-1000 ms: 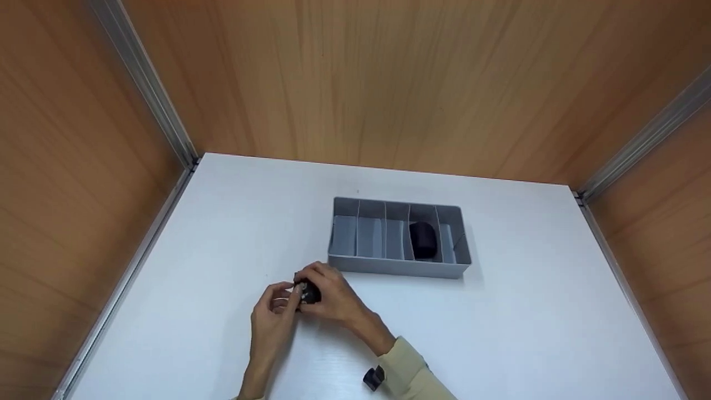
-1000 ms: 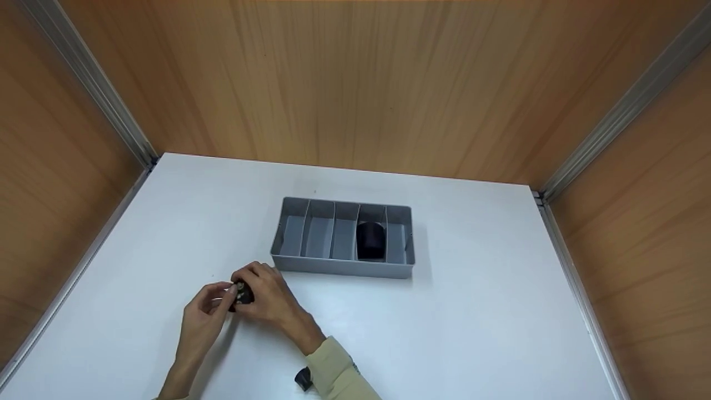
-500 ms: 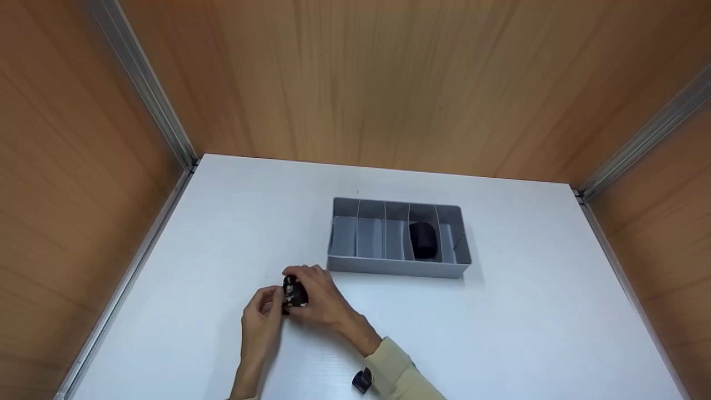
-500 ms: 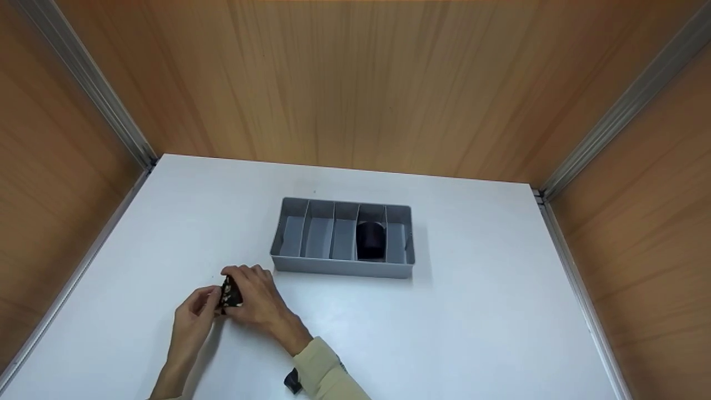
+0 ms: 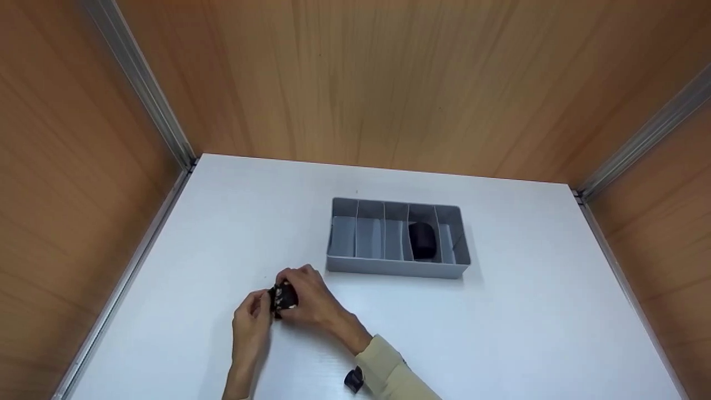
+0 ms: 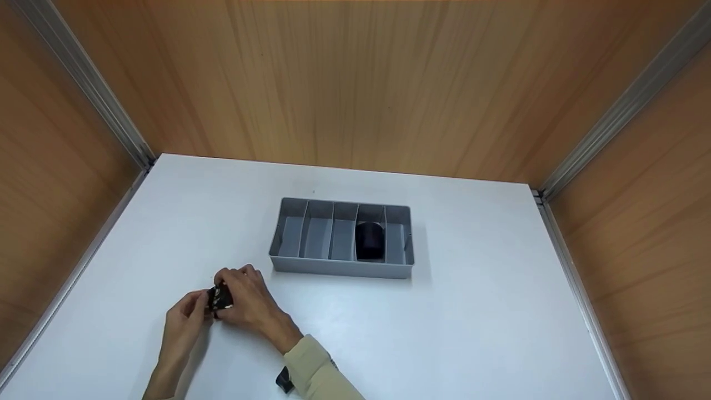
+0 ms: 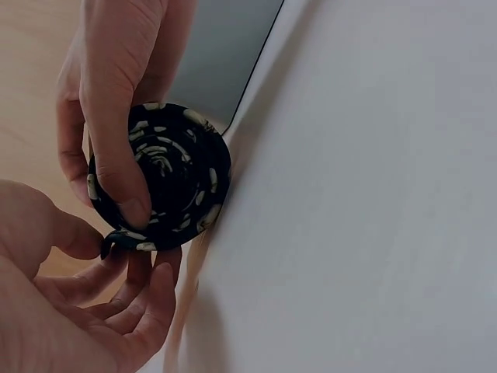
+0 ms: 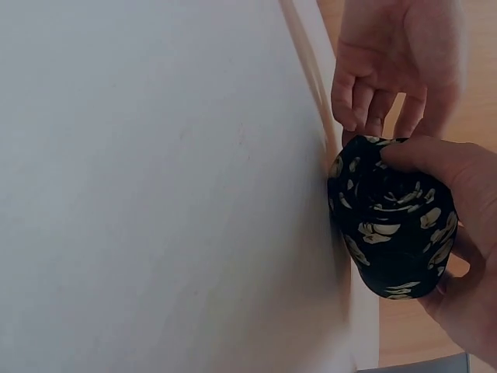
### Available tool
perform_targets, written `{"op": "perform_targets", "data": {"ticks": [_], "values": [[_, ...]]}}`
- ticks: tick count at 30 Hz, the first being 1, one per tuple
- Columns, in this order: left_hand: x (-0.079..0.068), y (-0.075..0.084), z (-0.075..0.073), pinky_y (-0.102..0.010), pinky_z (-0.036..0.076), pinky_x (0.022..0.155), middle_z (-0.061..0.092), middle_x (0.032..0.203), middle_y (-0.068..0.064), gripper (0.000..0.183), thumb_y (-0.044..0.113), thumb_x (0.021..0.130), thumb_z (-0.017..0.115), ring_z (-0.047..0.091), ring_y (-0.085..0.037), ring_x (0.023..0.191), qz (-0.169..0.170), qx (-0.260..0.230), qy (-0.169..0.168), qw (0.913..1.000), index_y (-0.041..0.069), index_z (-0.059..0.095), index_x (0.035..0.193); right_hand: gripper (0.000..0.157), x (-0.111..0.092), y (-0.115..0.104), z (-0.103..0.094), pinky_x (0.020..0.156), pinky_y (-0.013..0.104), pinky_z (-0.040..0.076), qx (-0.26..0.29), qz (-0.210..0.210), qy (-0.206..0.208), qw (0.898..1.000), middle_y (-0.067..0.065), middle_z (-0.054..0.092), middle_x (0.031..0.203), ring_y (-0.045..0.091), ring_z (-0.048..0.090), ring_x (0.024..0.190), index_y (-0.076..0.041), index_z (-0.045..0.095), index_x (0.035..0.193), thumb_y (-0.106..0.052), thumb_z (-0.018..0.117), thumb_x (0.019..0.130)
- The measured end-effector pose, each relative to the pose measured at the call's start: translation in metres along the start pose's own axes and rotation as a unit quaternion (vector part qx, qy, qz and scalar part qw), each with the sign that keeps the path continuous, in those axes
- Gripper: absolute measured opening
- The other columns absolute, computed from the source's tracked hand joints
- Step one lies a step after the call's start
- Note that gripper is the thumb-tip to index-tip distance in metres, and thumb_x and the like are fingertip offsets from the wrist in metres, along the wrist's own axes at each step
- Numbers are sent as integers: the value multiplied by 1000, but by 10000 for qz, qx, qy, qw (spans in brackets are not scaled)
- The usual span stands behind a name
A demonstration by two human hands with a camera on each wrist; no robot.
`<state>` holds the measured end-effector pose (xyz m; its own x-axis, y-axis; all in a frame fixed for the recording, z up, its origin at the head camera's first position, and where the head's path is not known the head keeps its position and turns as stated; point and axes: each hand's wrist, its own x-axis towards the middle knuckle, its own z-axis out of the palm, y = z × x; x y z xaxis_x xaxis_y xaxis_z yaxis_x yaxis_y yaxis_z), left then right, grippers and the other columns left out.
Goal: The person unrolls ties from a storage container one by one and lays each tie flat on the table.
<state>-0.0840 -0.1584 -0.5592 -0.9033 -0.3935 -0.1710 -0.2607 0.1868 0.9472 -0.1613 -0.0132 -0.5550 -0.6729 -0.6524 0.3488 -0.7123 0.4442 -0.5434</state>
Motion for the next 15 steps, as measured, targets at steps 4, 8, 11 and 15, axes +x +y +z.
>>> {"op": "perform_targets", "data": {"ticks": [4, 8, 11, 15], "values": [[0, -1, -4, -16, 50, 80, 67, 121, -20, 40, 27, 111, 44, 64, -28, 115, 24, 133, -42, 9999, -5, 61, 129, 54, 3, -1, 3, 97, 27, 43, -74, -41, -43, 10000, -4, 71, 115, 16, 54, 106, -15, 61, 116, -26, 93, 75], [1, -1, -7, -16, 48, 82, 68, 120, -20, 39, 26, 111, 46, 64, -29, 115, 173, 296, -23, 9994, -5, 63, 128, 53, 6, -2, 6, 99, 29, 42, -108, 42, -128, 9999, -4, 71, 116, 16, 54, 107, -16, 60, 117, -24, 93, 75], [3, -2, -8, -21, 50, 78, 69, 116, -17, 35, 25, 110, 50, 66, -27, 106, 267, 488, 13, 9985, -3, 65, 126, 52, 7, -2, 8, 100, 30, 42, -91, 159, -215, 9996, -5, 70, 117, 15, 53, 107, -16, 60, 117, -24, 93, 76], [5, -1, -9, -24, 51, 75, 70, 109, -16, 28, 18, 106, 57, 68, -25, 98, 355, 738, 90, 9966, -2, 66, 124, 51, 10, -3, 11, 99, 29, 41, -120, 145, -278, 9994, -5, 70, 117, 14, 53, 106, -16, 61, 118, -24, 92, 78]]}}
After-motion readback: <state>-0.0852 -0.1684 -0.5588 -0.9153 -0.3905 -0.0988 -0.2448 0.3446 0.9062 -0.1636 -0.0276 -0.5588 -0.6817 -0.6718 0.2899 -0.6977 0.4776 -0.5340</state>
